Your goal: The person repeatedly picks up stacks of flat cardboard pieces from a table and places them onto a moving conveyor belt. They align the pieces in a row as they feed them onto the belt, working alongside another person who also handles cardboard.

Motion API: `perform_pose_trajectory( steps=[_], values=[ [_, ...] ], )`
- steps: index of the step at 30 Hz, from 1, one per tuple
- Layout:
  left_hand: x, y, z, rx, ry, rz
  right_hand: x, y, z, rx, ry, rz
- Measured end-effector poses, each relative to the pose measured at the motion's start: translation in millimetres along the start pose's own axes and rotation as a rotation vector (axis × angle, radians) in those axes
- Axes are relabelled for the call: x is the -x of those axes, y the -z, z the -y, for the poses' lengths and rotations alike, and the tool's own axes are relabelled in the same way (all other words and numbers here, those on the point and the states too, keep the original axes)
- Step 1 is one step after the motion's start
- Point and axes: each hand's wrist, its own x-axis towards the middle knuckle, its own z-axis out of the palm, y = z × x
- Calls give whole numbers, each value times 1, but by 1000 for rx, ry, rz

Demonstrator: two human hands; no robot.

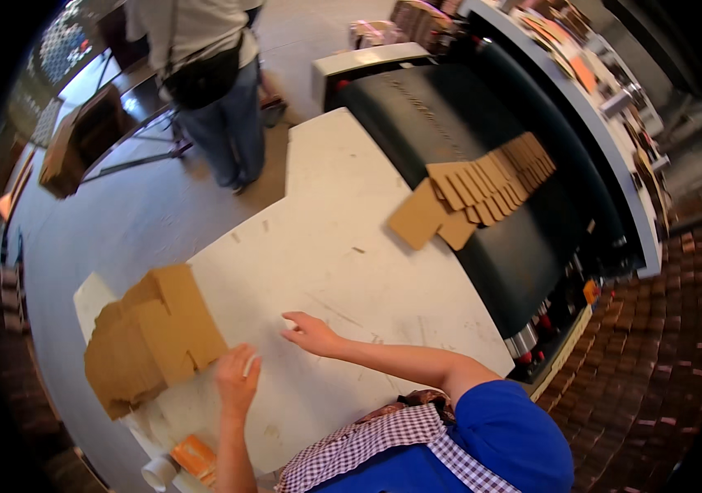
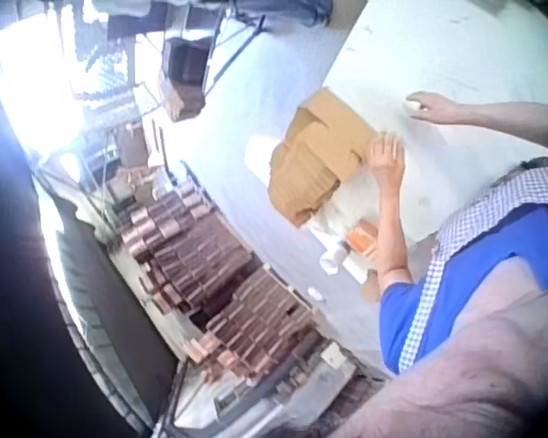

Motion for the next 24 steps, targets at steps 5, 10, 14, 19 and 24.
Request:
perform_pose_trajectory(
  steps=[5, 10, 14, 19, 24],
  values=[
    [-41, -126, -84, 864, 566, 315, 74, 99, -86, -529, -206, -511],
    [-121, -226, -160, 1005, 531, 450, 93, 227, -136, -626, -239, -1250],
    [-209, -301, -196, 1107, 565, 491, 85, 294, -154, -865, -376, -1140],
    [-299, -368, -224, 1238, 677, 416, 75, 319, -158, -974, -469, -892],
    [-330, -393, -257, 1118, 881, 376, 81, 326, -160, -1059, -332, -638]
  ],
)
